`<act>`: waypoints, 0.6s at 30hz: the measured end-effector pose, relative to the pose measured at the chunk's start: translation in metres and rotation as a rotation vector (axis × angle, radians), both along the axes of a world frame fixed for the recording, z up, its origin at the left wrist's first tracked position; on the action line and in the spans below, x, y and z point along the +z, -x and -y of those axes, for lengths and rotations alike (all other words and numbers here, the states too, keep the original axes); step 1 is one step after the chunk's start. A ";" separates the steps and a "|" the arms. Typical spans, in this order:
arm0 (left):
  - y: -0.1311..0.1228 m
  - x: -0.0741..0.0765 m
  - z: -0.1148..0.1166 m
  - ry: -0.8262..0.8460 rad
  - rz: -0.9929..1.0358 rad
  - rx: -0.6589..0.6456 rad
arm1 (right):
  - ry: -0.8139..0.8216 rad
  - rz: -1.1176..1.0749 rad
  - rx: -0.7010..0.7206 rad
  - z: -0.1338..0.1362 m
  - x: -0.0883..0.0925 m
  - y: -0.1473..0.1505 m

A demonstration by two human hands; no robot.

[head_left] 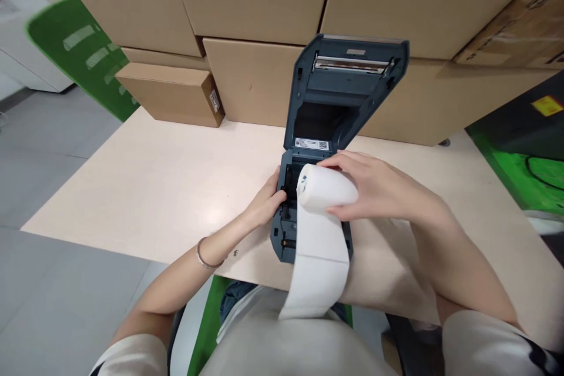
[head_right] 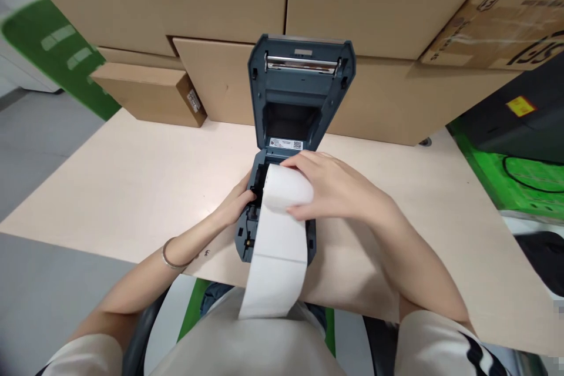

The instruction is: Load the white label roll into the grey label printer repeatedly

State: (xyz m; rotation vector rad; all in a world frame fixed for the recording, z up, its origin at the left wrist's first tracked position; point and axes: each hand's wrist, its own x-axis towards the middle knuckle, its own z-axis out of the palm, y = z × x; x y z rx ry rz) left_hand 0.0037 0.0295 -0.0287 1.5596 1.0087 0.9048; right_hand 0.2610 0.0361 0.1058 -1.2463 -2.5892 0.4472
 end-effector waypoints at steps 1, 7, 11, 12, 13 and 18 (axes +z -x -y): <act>0.000 0.001 0.000 0.010 0.000 0.004 | -0.015 0.029 -0.001 -0.004 -0.002 0.008; 0.001 0.000 0.000 0.024 -0.021 0.001 | -0.052 0.157 0.019 -0.021 -0.004 0.028; 0.001 0.002 0.000 -0.010 -0.025 -0.012 | -0.022 0.185 0.011 -0.027 -0.005 0.031; 0.001 0.003 0.000 -0.013 -0.024 -0.015 | -0.018 0.183 0.012 -0.028 -0.005 0.031; 0.000 0.004 0.000 -0.011 -0.024 -0.017 | -0.013 0.179 0.014 -0.029 -0.005 0.030; 0.000 0.004 0.000 0.014 -0.032 -0.011 | 0.039 0.115 0.023 -0.036 0.001 0.023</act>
